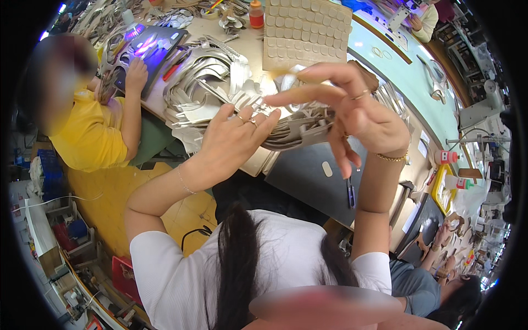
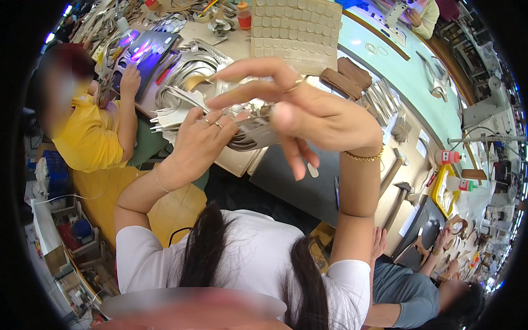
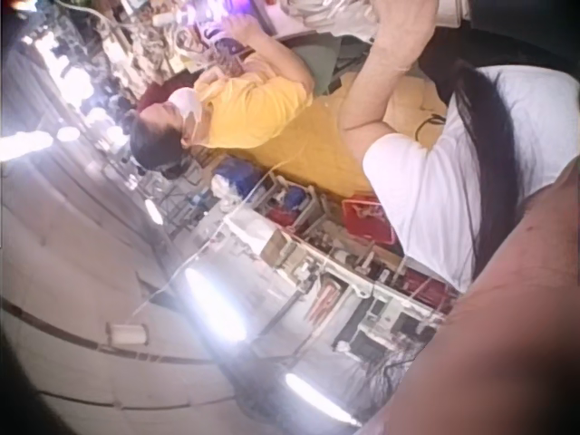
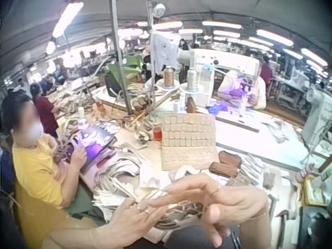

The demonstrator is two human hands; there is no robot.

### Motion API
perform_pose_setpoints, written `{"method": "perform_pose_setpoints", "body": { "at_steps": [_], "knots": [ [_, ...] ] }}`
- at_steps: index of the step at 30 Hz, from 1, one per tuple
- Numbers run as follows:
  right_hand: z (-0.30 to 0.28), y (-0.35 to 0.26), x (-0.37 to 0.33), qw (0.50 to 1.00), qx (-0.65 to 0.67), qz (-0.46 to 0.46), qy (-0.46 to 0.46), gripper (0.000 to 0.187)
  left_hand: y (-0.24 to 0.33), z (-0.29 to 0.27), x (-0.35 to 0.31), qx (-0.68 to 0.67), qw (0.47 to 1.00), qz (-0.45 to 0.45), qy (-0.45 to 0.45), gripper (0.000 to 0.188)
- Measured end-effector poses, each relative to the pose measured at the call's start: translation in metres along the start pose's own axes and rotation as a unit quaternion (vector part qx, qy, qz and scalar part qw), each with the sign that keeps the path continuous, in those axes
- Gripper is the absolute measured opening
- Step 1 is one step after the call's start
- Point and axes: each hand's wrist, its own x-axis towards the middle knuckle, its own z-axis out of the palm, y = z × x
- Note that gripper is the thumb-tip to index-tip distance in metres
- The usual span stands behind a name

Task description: The person picks a white mask from a stack, cuts a small piece of beige tape, and applies it to the mask's forehead area. They repeat this process on several masks, pressing the tape to secure it.

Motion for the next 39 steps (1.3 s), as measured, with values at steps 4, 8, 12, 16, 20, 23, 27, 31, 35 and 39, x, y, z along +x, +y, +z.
{"method": "perform_pose_setpoints", "body": {
  "at_steps": [4, 8, 12, 16, 20, 23, 27, 31, 35, 39],
  "knots": [
    [0.012, 0.013, -0.017, 0.985, 0.056, -0.073, 0.145, 0.055, -0.005, 0.003, -0.008, -0.014, 0.995, -0.068, 0.067, 0.032],
    [0.017, 0.03, -0.03, 0.956, 0.112, -0.15, 0.225, 0.056, -0.003, 0.009, -0.019, -0.023, 0.994, -0.057, 0.094, 0.024],
    [0.01, 0.053, -0.037, 0.93, 0.216, -0.088, 0.285, 0.054, -0.006, 0.018, -0.04, -0.077, 0.985, -0.051, 0.148, 0.024],
    [0.022, 0.091, -0.049, 0.9, 0.281, -0.021, 0.333, 0.049, -0.007, 0.034, -0.073, -0.534, 0.758, -0.323, 0.191, 0.028],
    [0.027, 0.107, -0.066, 0.89, 0.119, 0.076, 0.435, 0.039, -0.01, 0.031, -0.108, -0.693, 0.561, -0.449, 0.053, 0.044],
    [0.028, 0.112, -0.073, 0.861, -0.034, 0.164, 0.481, 0.031, -0.01, 0.021, -0.116, -0.72, 0.537, -0.429, 0.099, 0.052],
    [0.031, 0.113, -0.091, 0.797, -0.202, 0.168, 0.544, 0.033, -0.011, 0.009, -0.109, -0.812, 0.405, -0.398, 0.138, 0.046],
    [0.041, 0.122, -0.126, 0.769, -0.306, 0.191, 0.527, 0.053, 0.001, 0.012, -0.089, -0.818, 0.411, -0.38, 0.133, 0.041],
    [0.065, 0.139, -0.151, 0.743, -0.251, 0.217, 0.582, 0.059, 0.014, 0.025, -0.066, -0.85, 0.37, -0.347, 0.142, 0.035],
    [0.088, 0.157, -0.154, 0.682, -0.339, 0.344, 0.549, 0.067, 0.038, 0.051, -0.045, -0.854, 0.293, -0.395, 0.168, 0.03]
  ]
}}
